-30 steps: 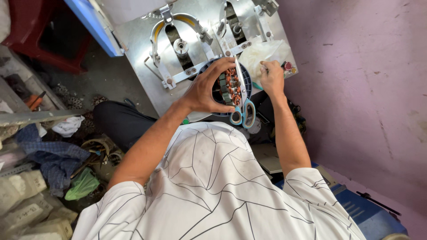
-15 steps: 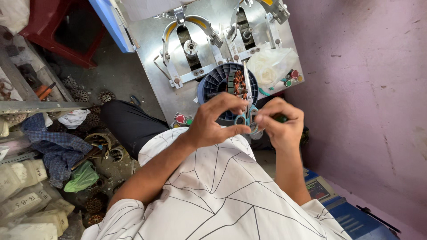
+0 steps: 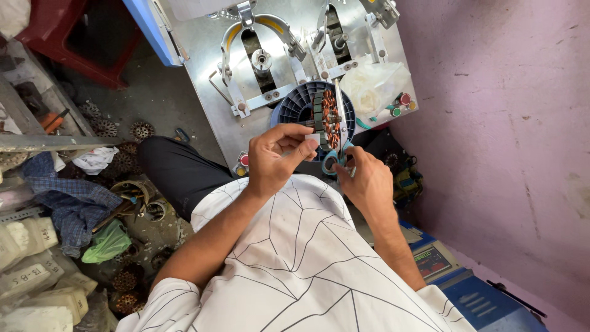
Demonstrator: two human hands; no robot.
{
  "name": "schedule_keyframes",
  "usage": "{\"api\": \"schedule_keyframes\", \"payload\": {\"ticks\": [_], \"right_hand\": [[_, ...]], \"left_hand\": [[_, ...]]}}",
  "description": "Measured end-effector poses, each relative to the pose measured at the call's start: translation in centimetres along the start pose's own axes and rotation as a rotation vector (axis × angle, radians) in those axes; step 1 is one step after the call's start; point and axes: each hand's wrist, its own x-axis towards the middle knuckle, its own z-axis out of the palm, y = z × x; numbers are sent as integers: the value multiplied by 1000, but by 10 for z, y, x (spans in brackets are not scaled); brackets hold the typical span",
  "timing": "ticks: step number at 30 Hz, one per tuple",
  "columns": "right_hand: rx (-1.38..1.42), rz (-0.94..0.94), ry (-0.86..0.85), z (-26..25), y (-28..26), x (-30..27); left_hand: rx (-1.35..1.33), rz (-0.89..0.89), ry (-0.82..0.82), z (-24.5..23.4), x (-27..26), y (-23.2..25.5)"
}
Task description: The person is repairing an electric motor stator. They use scissors to cut small pieces of white insulating material and a green screwdriver to tuck the material into the slots of the copper-wound stator.
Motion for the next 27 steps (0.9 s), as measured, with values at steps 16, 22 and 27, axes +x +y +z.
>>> {"api": "schedule_keyframes", "payload": {"ticks": [16,22,27], "right_hand": [[644,622,-336,20,73,-21],[1059,107,-204,7,59,-53],[847,71,-218,3,27,-55]], "left_hand": [[-107,98,116,5,15,34],[-127,119,84,9,22,35],[-66,121,56,14,24,36]]}}
